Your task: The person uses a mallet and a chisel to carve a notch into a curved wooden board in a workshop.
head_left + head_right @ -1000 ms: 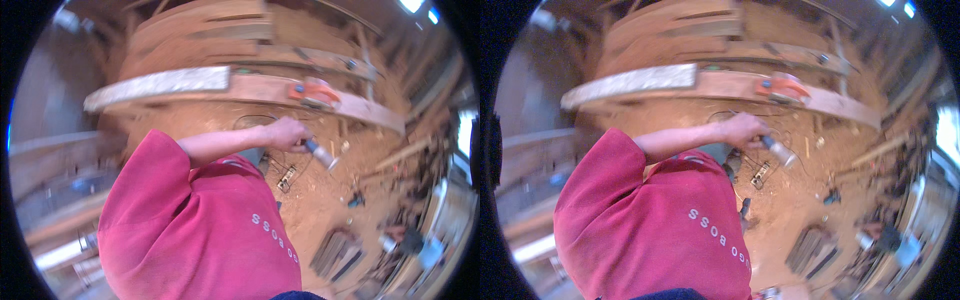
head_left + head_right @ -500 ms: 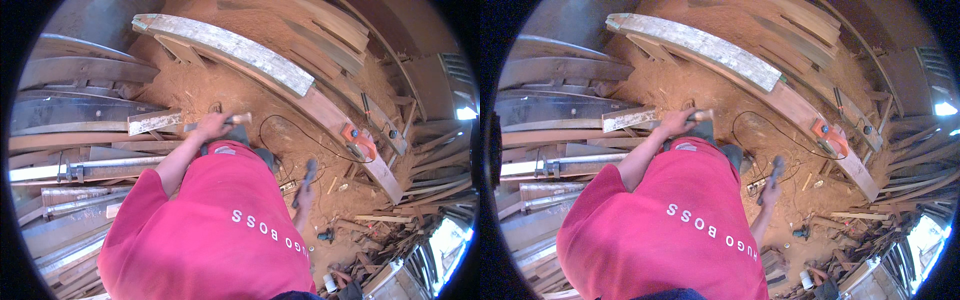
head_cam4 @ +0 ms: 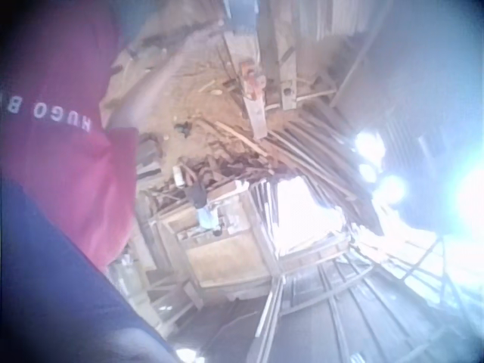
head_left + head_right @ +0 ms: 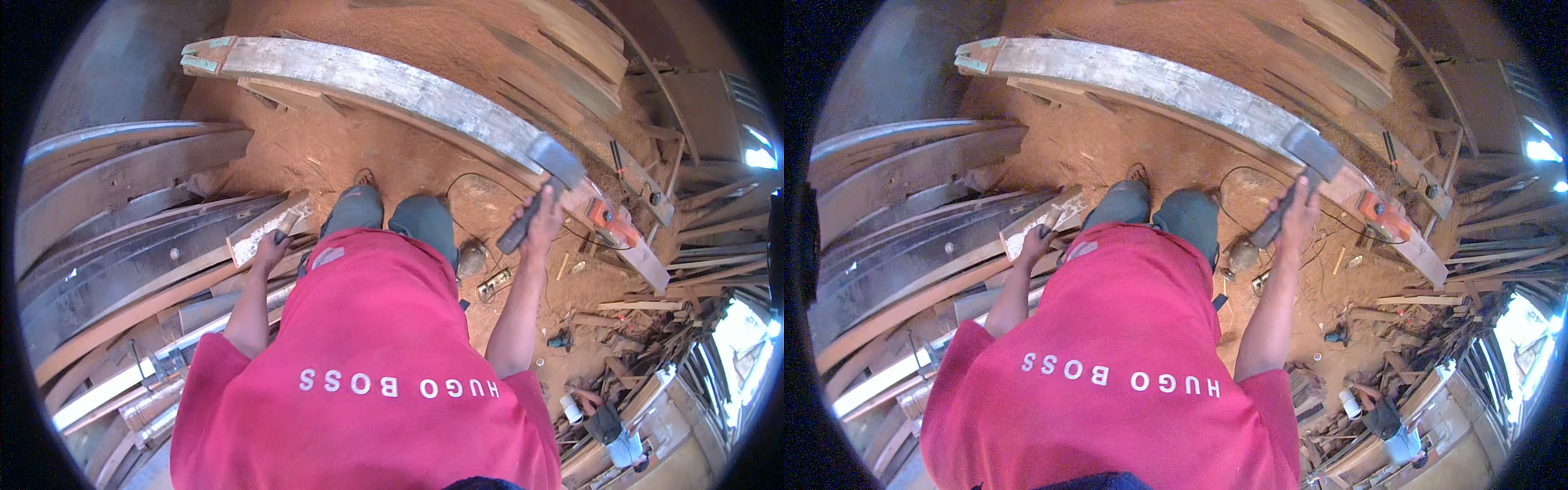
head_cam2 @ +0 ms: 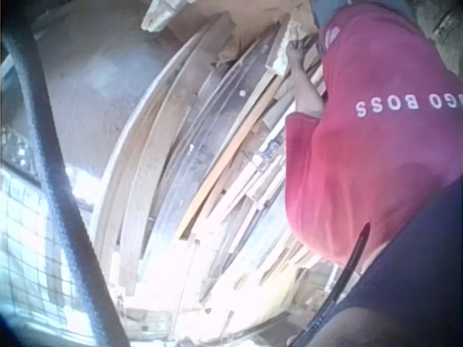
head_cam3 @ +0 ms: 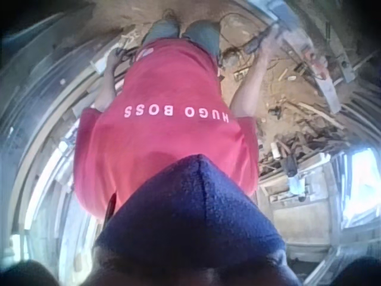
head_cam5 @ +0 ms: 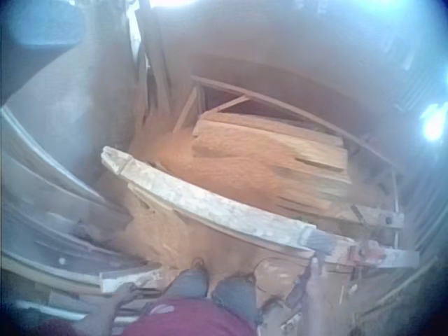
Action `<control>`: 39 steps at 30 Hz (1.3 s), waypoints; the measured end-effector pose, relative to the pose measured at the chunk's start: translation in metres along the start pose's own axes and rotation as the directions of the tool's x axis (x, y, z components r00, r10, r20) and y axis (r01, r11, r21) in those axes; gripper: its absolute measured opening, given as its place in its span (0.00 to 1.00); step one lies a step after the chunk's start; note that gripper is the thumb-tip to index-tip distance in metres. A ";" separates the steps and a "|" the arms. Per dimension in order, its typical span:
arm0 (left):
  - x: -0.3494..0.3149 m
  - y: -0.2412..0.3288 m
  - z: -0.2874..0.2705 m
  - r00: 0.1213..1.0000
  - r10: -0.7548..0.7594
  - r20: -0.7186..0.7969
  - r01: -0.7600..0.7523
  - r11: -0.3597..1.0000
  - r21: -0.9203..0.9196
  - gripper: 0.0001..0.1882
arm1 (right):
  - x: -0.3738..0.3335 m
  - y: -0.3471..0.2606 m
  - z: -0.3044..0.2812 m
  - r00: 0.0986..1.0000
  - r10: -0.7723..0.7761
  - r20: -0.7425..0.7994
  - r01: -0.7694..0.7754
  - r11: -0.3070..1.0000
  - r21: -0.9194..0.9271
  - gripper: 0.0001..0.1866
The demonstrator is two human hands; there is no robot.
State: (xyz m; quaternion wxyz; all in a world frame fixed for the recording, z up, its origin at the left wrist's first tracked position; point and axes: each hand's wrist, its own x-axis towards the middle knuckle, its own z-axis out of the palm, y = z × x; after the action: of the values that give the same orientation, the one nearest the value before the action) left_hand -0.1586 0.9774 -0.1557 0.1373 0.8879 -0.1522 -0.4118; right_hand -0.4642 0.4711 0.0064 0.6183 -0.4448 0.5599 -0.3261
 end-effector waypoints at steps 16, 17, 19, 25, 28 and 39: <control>-0.038 0.028 -0.019 0.988 -0.148 -0.034 0.145 0.985 -0.090 0.18 | 0.058 0.127 0.255 0.883 0.029 0.469 0.249 0.817 -0.519 0.17; -0.033 0.036 -0.021 0.977 -0.215 0.004 0.213 0.966 -0.143 0.19 | 0.060 0.122 0.265 0.848 0.186 0.496 0.105 0.860 -0.500 0.17; -0.025 0.054 -0.033 0.984 -0.180 -0.009 0.177 0.977 -0.118 0.18 | 0.063 0.111 0.275 0.781 0.325 0.534 -0.040 0.878 -0.477 0.17; 0.009 0.099 -0.067 0.977 -0.204 0.054 0.191 0.963 0.188 0.21 | 0.067 0.089 0.232 0.884 0.411 0.223 -0.317 0.877 -0.361 0.16; 0.020 0.100 -0.074 0.981 -0.192 0.013 0.180 0.940 0.291 0.21 | 0.072 0.096 0.238 0.892 0.358 0.275 -0.278 0.916 -0.290 0.16; 0.089 0.032 -0.132 0.958 -0.253 -0.134 0.263 0.963 0.062 0.27 | 0.064 0.125 0.401 0.876 0.084 0.476 0.246 0.770 -0.589 0.15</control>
State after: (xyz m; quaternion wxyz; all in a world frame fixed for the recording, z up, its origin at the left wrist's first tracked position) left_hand -0.0073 0.9300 -0.1228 0.0563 0.9290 -0.0423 -0.3633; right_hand -0.0715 0.5368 -0.1433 0.5345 -0.7170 0.4466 -0.0265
